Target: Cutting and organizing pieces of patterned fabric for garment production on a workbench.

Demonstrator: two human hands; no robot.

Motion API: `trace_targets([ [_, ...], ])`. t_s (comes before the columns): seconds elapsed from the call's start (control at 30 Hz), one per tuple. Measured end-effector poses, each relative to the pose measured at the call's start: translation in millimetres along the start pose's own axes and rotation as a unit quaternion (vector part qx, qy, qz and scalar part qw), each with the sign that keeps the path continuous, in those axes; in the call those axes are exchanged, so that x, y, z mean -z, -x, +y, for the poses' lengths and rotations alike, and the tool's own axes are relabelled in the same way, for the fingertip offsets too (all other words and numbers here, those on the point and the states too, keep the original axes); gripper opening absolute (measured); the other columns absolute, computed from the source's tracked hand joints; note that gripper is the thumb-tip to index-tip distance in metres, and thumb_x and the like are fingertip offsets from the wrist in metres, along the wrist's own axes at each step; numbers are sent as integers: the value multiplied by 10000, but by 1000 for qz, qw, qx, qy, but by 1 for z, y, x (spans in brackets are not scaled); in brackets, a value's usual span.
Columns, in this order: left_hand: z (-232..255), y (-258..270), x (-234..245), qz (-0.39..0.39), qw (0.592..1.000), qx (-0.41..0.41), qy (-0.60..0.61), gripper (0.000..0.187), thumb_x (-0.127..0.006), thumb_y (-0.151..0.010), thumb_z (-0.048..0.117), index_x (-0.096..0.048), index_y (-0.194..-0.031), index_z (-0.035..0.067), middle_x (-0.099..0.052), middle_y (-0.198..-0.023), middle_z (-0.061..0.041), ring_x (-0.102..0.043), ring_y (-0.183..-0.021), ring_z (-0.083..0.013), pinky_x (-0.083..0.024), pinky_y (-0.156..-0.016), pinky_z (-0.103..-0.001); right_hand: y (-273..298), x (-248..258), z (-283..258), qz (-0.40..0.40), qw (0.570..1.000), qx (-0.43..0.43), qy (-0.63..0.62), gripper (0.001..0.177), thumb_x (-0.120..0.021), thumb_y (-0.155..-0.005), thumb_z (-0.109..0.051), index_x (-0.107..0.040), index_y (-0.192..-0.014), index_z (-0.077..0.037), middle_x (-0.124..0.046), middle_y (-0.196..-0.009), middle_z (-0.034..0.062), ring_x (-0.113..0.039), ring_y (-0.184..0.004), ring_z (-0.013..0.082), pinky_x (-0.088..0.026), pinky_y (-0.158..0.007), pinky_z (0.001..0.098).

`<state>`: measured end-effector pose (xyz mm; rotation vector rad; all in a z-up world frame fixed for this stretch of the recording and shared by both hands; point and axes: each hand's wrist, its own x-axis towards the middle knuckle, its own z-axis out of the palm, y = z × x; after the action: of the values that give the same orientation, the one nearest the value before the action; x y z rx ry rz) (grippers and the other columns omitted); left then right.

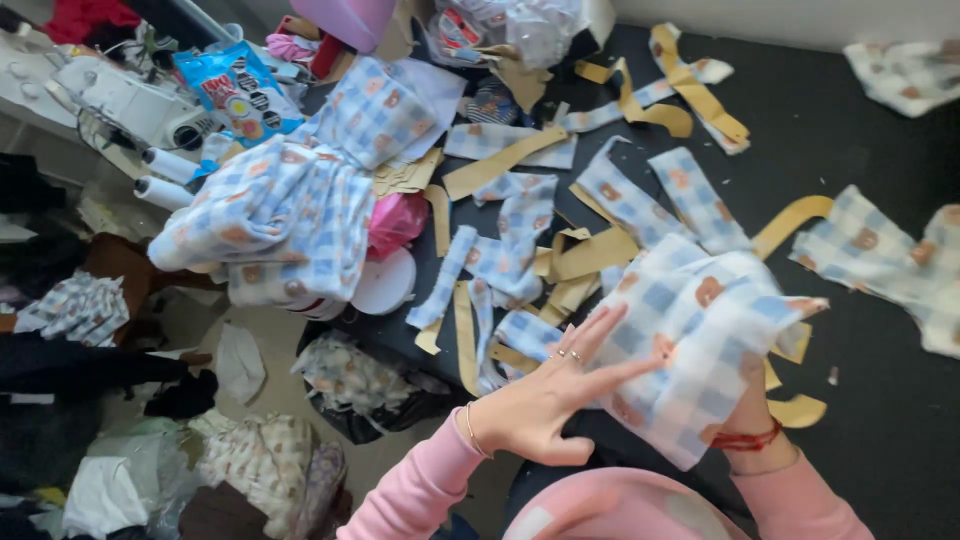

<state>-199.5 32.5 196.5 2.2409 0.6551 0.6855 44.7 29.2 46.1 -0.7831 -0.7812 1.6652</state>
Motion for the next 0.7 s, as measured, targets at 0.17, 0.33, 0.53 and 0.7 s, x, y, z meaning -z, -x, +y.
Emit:
trace_targets([
  [0.17, 10, -21, -145, 43, 936, 63, 343, 947, -830, -844, 230, -305, -1603, 16, -245, -1594, -208, -219, -1465, -298, -229, -1193, -420, 90, 29, -38, 135, 937, 70, 314, 580, -698, -942, -171, -520, -1474, -21, -601, -1380, 95, -568, -1192, 174, -483, -1010, 344],
  [0.33, 22, -51, -240, 85, 813, 173, 549, 782, -805, -930, 191, -426, -1583, -14, -542, -1323, -78, -499, -1127, -178, -452, -962, -356, 152, 75, -64, 145, 908, 142, 366, 524, -715, -952, -129, -555, -1437, -10, -624, -1383, 83, -590, -1213, 168, -468, -1059, 326],
  [0.53, 25, -67, -313, 161, 839, 151, 497, 531, -712, -1028, 186, -524, -1481, -17, -599, -1393, -40, -569, -1241, -117, -485, -1068, -290, 202, 107, -95, 241, 954, 165, 62, 581, -645, -1033, -87, -441, -1572, -15, -608, -1440, 55, -604, -1287, 181, -479, -1100, 335],
  [0.7, 30, -69, -356, 161, 800, 188, 547, 385, -625, -1091, 178, -586, -1416, -25, -650, -1328, -35, -592, -1198, -126, -491, -1039, -293, 230, 142, -91, 278, 916, 230, 173, 487, -708, -1092, -12, -472, -1517, 3, -593, -1425, 85, -572, -1256, 177, -470, -1175, 340],
])
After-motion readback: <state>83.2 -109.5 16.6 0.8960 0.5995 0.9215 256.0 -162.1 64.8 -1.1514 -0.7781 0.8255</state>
